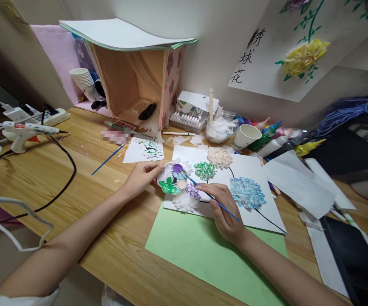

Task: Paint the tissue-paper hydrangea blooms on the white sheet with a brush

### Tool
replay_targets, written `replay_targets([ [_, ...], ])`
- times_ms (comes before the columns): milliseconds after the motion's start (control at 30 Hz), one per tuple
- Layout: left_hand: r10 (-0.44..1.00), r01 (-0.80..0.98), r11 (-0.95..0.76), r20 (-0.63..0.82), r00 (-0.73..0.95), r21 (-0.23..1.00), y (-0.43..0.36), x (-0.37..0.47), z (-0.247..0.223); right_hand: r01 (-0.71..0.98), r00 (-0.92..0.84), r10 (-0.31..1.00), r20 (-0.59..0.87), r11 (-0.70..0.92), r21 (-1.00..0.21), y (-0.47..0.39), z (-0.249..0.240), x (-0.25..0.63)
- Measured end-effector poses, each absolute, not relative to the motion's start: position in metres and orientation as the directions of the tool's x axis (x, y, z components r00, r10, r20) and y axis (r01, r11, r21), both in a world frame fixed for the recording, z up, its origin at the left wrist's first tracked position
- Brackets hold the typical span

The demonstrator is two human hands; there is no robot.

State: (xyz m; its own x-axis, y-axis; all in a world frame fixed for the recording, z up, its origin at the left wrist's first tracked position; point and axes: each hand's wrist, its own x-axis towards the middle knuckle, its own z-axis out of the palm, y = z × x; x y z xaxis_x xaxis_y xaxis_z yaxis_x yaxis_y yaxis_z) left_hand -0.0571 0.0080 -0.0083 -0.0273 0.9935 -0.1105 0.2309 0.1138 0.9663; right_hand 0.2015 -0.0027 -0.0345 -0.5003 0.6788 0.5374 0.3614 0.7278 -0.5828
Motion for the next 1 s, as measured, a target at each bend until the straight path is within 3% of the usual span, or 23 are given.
replay_targets([
  [367,0.994,0.248,0.112,-0.106,-0.040,0.962,0.010,-0.059,-0.009,0.305,-0.418,0.637,0.648,0.770,-0.560,-0.004,-0.036,0.205],
  [567,0.978,0.234,0.123,-0.077,-0.195,0.964,0.018,-0.068,-0.014,0.194,-0.281,0.577,0.767,0.816,-0.544,-0.007,-0.044,0.211],
  [800,0.961,0.160,0.135,-0.090,-0.262,0.978,0.022,-0.074,-0.018,0.213,-0.352,0.564,0.747,0.825,-0.523,-0.008,-0.040,0.211],
  [1000,0.960,0.157,0.136,-0.091,-0.265,0.978,0.022,-0.072,-0.018,0.207,-0.295,0.577,0.762,0.817,-0.539,-0.009,-0.042,0.211],
])
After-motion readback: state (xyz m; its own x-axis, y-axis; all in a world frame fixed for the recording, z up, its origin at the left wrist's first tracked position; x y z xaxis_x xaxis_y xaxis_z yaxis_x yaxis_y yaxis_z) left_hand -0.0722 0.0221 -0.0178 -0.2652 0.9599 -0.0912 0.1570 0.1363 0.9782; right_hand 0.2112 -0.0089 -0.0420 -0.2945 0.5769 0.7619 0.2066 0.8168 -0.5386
